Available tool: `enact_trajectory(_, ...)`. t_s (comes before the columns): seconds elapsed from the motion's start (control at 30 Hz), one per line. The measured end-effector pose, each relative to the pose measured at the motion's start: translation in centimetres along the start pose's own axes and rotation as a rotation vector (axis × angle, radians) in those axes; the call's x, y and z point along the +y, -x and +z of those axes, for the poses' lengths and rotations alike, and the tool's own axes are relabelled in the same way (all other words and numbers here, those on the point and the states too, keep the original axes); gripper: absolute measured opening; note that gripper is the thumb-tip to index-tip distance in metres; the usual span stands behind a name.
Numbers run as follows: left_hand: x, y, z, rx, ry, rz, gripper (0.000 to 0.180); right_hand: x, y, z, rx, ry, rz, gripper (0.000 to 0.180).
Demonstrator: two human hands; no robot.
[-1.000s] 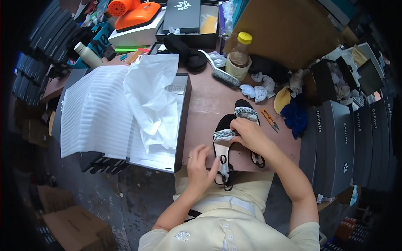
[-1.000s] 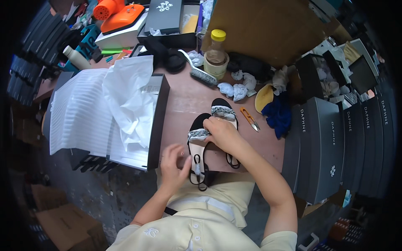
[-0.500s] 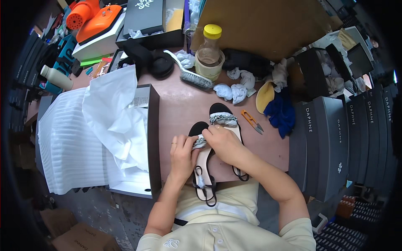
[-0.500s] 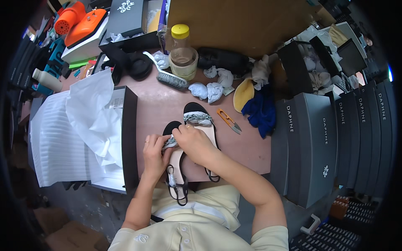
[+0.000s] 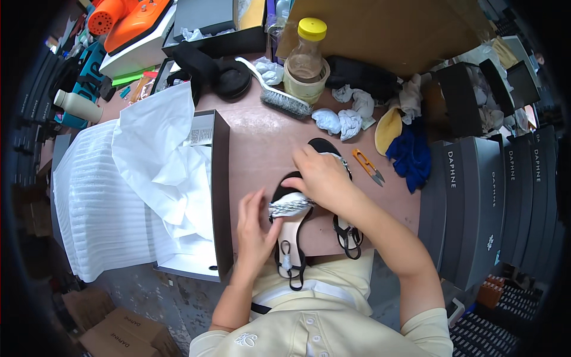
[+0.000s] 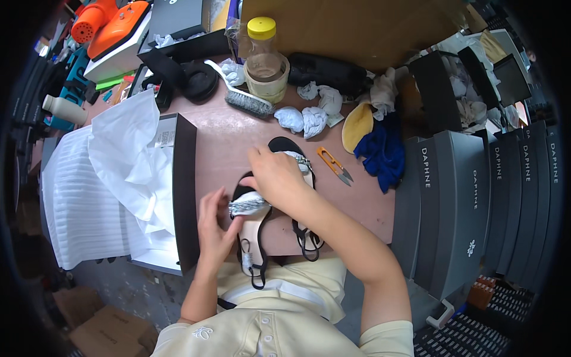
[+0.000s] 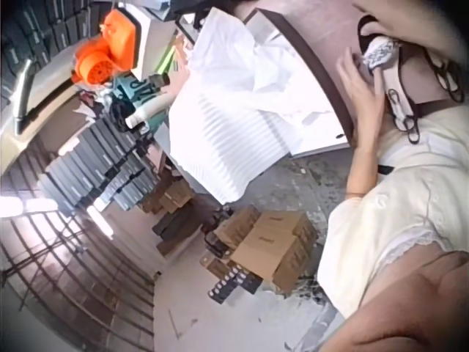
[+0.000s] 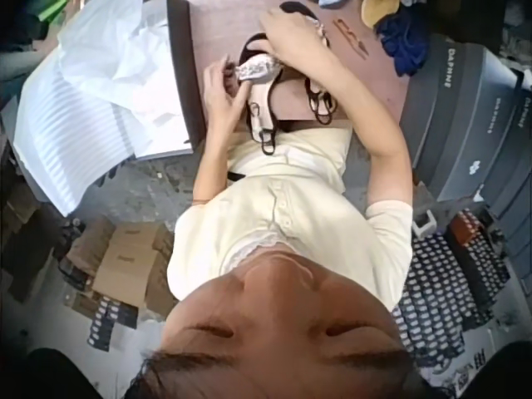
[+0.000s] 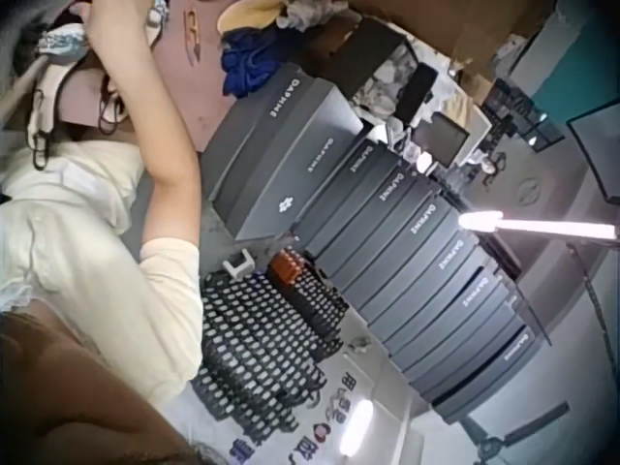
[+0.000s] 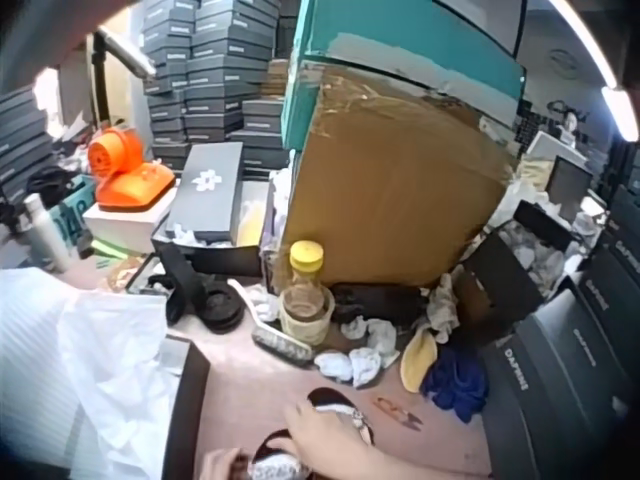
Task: Inspecting and packing pairs of shoes into boxes with protective tissue paper.
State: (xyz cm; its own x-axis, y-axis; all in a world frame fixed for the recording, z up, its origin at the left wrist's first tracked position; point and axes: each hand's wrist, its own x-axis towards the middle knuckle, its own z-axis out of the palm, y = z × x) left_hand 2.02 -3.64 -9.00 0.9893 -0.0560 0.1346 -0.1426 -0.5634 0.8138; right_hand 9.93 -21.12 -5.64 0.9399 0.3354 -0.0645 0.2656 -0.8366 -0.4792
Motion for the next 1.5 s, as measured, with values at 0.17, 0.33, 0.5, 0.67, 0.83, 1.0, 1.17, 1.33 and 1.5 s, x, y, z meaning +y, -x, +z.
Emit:
enact_trajectory(0.17, 1.8, 6.3, -2.2, -0.161, 0.123, -0.392, 0.029, -0.6, -1.4, 0.1, -0.096, 0.163, -0.088, 0.038)
enact_trajectory(0.33, 0.7, 10.4, -0.4, -0.211, 0.491, -0.506, 0.048, 0.8, -1.8, 0.4, -0.067, 0.084, -0.010, 0.028)
enact_trajectory(0.5, 1.2, 10.8, -0.5, -0.118, 0.917, -0.679, 0.055, 3.5, 0.0, -1.9, 0.466, -0.414, 0.042, 0.013)
enact_trajectory(0.67, 2.4, 8.2, -1.7, -0.060, 1.017, -0.687, 0.042, 7.2, -0.6, -3.4, 0.222, -0.027, 0.292, 0.035)
enact_trajectory(0.83, 1.0, 5.5, 0.7, 0.009, 0.970, -0.586, 0.042, 6.8, -3.1, -2.6, 0.065, 0.262, 0.339, 0.051)
enact_trajectory(1.0, 0.7, 5.2, 1.3, -0.058, 0.972, -0.595, 0.050, 8.0, -0.7, -2.0, 0.280, 0.131, 0.330, 0.055)
enact_trajectory(1.17, 1.0, 5.3, 1.3, -0.066, 0.993, -0.579, 0.057, 3.4, 8.9, -1.0, 0.083, -0.285, 0.603, 0.065)
enact_trajectory(1.33, 1.4, 6.1, 2.3, -0.095, 0.919, -0.498, 0.061, 1.2, 10.9, 3.9, 0.395, -1.226, 0.611, 0.066)
enact_trajectory(1.5, 3.0, 5.9, 1.8, -0.127, 1.032, -0.406, 0.065, -0.7, 12.8, 3.6, 0.480, -1.223, 0.483, 0.065)
